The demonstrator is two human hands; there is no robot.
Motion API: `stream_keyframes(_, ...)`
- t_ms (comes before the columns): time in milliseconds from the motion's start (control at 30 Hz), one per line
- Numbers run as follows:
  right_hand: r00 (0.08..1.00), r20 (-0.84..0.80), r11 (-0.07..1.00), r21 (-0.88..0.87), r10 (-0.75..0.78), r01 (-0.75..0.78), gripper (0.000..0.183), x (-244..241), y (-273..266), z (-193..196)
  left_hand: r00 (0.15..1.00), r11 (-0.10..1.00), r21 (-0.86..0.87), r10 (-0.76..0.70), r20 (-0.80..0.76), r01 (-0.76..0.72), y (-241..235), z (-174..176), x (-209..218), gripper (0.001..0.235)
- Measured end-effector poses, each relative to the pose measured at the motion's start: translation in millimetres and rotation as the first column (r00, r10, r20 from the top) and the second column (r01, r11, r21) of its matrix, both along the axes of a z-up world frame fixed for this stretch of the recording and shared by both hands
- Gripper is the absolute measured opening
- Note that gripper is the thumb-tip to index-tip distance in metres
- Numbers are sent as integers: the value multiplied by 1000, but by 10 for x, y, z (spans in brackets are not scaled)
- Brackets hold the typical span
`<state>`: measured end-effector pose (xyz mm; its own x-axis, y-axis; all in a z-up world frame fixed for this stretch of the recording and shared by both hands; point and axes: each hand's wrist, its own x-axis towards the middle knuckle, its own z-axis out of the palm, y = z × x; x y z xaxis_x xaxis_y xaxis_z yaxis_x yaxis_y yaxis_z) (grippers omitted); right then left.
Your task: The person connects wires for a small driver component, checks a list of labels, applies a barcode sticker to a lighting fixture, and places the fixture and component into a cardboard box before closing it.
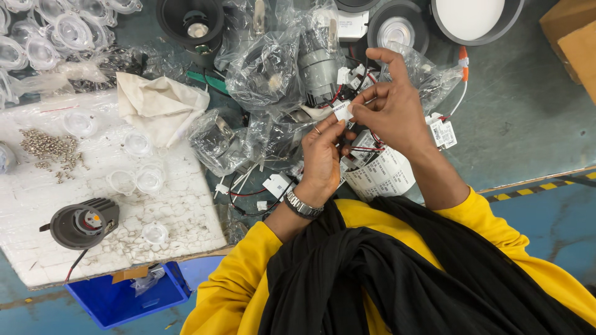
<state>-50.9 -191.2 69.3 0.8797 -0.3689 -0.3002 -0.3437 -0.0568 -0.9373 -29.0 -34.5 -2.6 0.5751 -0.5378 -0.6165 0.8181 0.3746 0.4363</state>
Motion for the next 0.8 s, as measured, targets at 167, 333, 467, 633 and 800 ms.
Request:
stream_keyframes(167,1000,-1,999,-49,-21,21,77,-8,43,18,1000,1000,-4,9,-12,-9,-9,0,3,28)
stream_keyframes(333,999,-28,983,-183,-37,31,75,-32,100,54,1000,1000,6,17,-24,-17,-10,26,-7,25)
stream_keyframes(467,998,-18,979,-195,-57,53,75,-52,121,19,998,1000,4,30,-49,-30,-24,12,-15,23)
stream_keyframes(633,998,-6,987,-151,-65,63,74,-79,92,-71,998,999,28,32,-59,-30,-37,-14,-25,20)
stream_keyframes(800,989,58,989,-40,-138,141,69,-122,41,-171,996,999,-9,50,-74,-50,-12,-28,-22,18)
